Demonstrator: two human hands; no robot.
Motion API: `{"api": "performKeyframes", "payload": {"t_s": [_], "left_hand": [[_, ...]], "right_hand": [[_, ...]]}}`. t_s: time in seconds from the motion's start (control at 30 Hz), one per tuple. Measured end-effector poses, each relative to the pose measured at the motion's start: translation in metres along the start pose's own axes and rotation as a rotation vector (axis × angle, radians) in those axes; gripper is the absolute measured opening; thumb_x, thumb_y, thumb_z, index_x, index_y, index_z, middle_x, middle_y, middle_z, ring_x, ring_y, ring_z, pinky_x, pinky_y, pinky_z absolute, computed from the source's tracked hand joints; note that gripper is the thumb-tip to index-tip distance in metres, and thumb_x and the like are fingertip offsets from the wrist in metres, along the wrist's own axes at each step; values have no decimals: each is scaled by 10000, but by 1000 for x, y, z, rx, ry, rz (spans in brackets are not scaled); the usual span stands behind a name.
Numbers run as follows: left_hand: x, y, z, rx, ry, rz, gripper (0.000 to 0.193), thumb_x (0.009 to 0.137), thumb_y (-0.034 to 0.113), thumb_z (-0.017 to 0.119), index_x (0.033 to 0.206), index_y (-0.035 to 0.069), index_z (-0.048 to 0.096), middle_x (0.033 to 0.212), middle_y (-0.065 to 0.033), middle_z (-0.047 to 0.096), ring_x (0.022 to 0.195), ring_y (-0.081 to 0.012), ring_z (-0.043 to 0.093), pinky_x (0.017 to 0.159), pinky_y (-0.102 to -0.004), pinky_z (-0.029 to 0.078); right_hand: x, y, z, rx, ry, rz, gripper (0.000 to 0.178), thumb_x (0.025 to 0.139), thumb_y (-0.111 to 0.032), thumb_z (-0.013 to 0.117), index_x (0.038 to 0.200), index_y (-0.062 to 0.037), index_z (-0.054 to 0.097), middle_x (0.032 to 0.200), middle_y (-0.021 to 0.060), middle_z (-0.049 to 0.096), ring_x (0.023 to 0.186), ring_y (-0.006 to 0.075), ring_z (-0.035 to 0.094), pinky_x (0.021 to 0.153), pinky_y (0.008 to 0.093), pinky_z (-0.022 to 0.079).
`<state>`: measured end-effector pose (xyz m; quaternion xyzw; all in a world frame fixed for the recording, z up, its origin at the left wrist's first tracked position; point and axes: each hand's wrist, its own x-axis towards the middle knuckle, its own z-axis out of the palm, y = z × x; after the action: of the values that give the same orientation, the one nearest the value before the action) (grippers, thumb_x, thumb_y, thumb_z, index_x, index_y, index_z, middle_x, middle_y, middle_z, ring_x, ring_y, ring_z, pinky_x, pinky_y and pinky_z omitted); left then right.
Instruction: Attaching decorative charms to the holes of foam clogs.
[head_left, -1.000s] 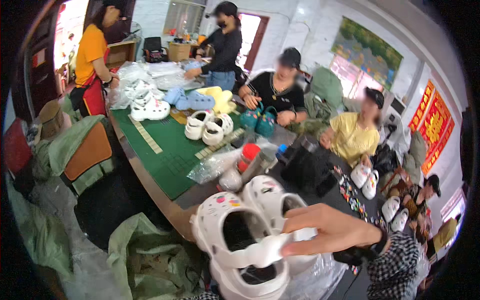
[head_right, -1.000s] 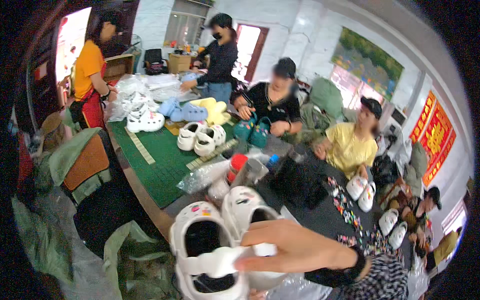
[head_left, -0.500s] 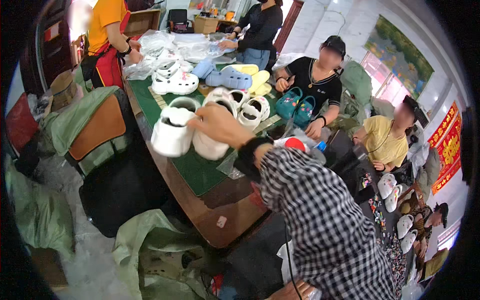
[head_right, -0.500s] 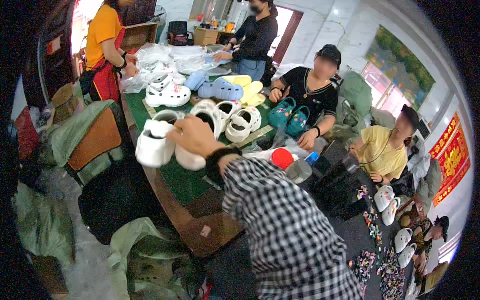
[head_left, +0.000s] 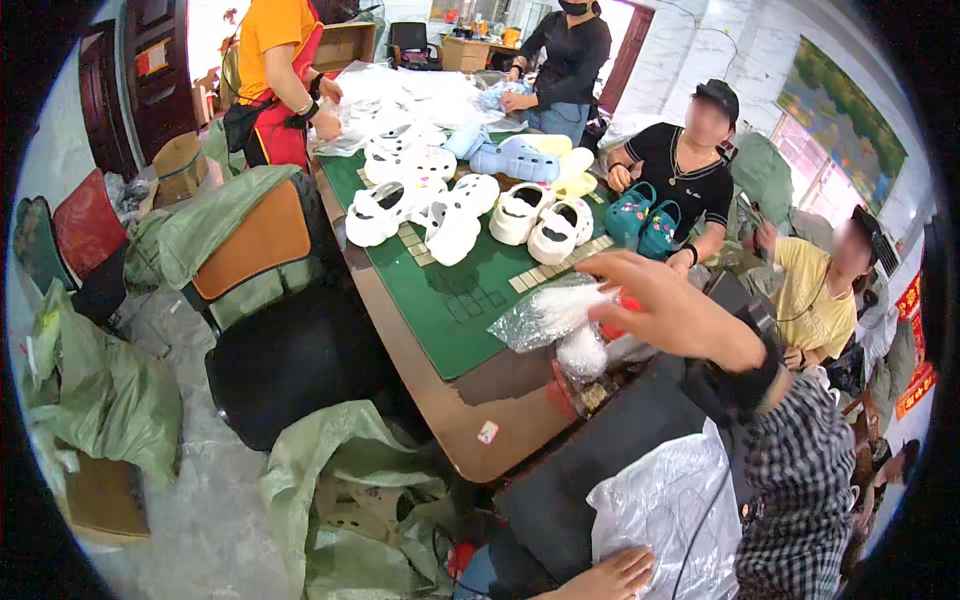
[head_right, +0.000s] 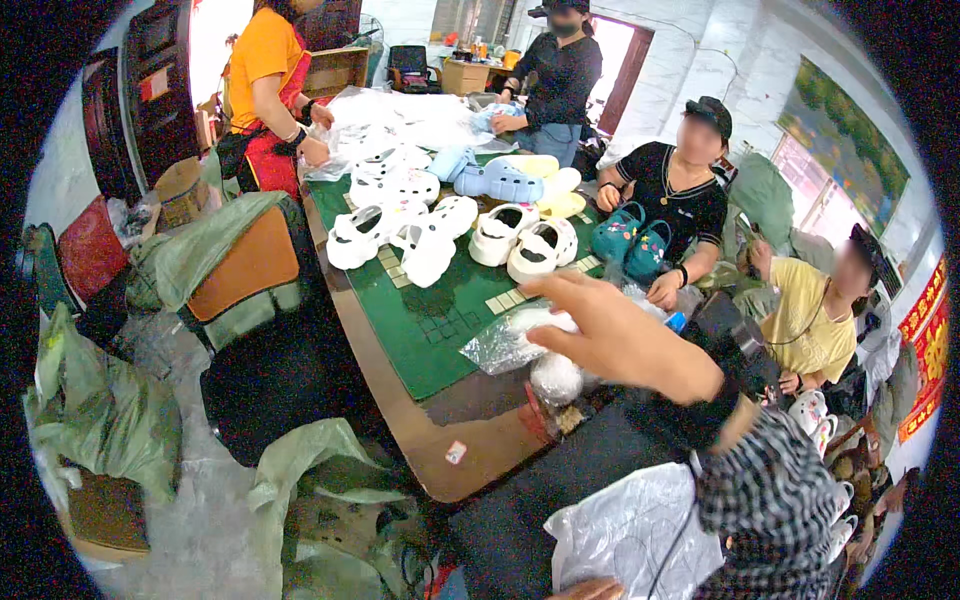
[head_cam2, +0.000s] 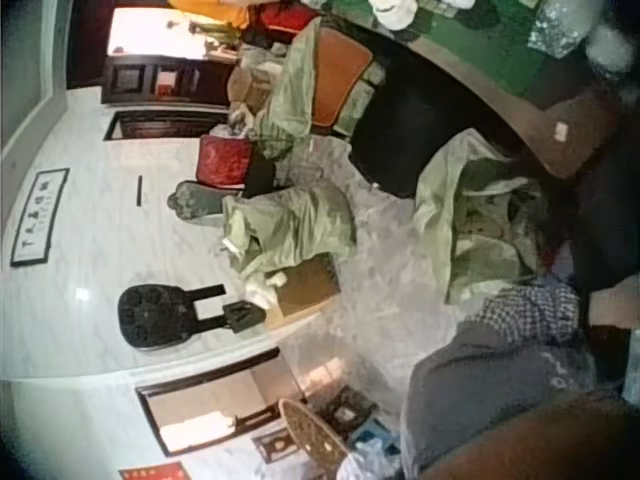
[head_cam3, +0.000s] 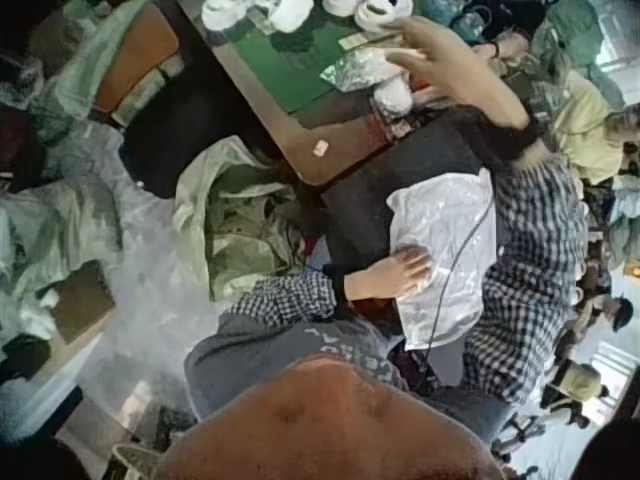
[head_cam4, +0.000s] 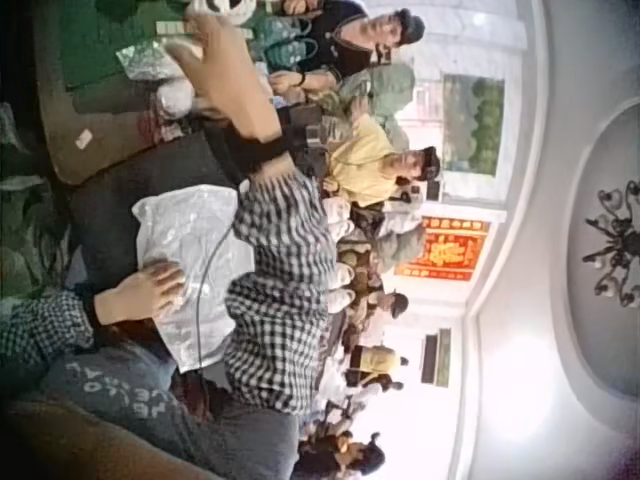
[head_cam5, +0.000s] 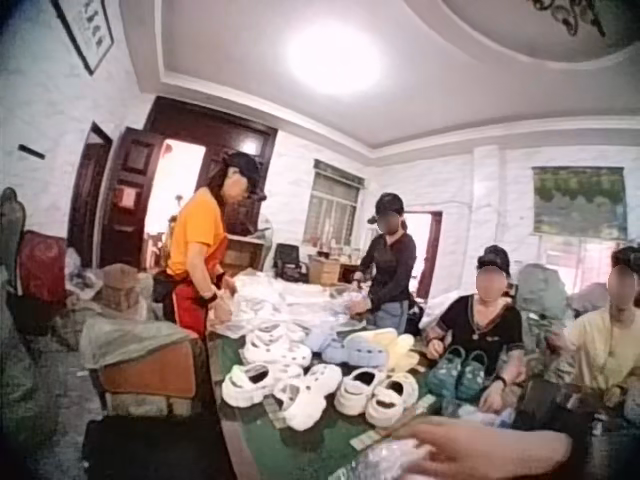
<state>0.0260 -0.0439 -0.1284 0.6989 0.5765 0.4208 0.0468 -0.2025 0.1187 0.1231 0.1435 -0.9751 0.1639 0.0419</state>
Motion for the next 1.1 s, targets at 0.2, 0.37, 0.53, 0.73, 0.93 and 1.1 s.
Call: {"api": "performKeyframes", "payload": {"t_s": [0.2,0.37,0.53,0.73,0.93,1.1], "left_hand": [[-3,-4,-7,-29,-114,-20,444,929,276,518,1308,45,508,1378,-172,459,1326,-374,363,1092,-514,294],[8,-11,3,-87,-62,43,417,884,233,601,1241,24,553,1338,-195,497,1310,-326,432,1106,-426,334],[21,2,-29,93,-104,-1,464,806,255,681,1228,97,573,1344,-119,514,1270,-313,471,1043,-419,407],[29,11,-31,159,-208,-42,448,791,185,687,1218,88,591,1341,-121,509,1271,-327,455,1041,-435,399],[28,29,-26,214,-232,-67,478,783,128,682,1247,81,576,1340,-114,501,1289,-330,422,1040,-454,378],[33,54,-35,113,-524,-40,728,782,412,710,1418,174,447,1485,-105,361,1412,-342,253,1127,-559,213]], "right_hand": [[-154,-61,-35,-29,-214,58,446,888,-209,642,1264,-5,514,1217,193,575,1070,362,594,909,409,485],[-317,-106,-46,30,-366,533,458,894,-287,640,1267,-42,536,1206,181,595,1090,358,579,919,408,474],[-447,-152,-20,30,-252,853,451,887,-290,640,1258,-51,547,1224,169,587,1093,363,573,925,409,470],[-526,-160,51,242,155,938,462,871,-192,673,1292,-71,526,1393,207,419,1191,377,522,991,414,453],[-540,-126,107,751,802,1080,653,901,-192,668,1458,-113,336,1518,220,228,1223,274,521,966,386,479],[-527,-74,112,743,873,962,571,844,-41,683,1368,-76,459,1460,176,290,1065,225,595,834,329,523]]}}
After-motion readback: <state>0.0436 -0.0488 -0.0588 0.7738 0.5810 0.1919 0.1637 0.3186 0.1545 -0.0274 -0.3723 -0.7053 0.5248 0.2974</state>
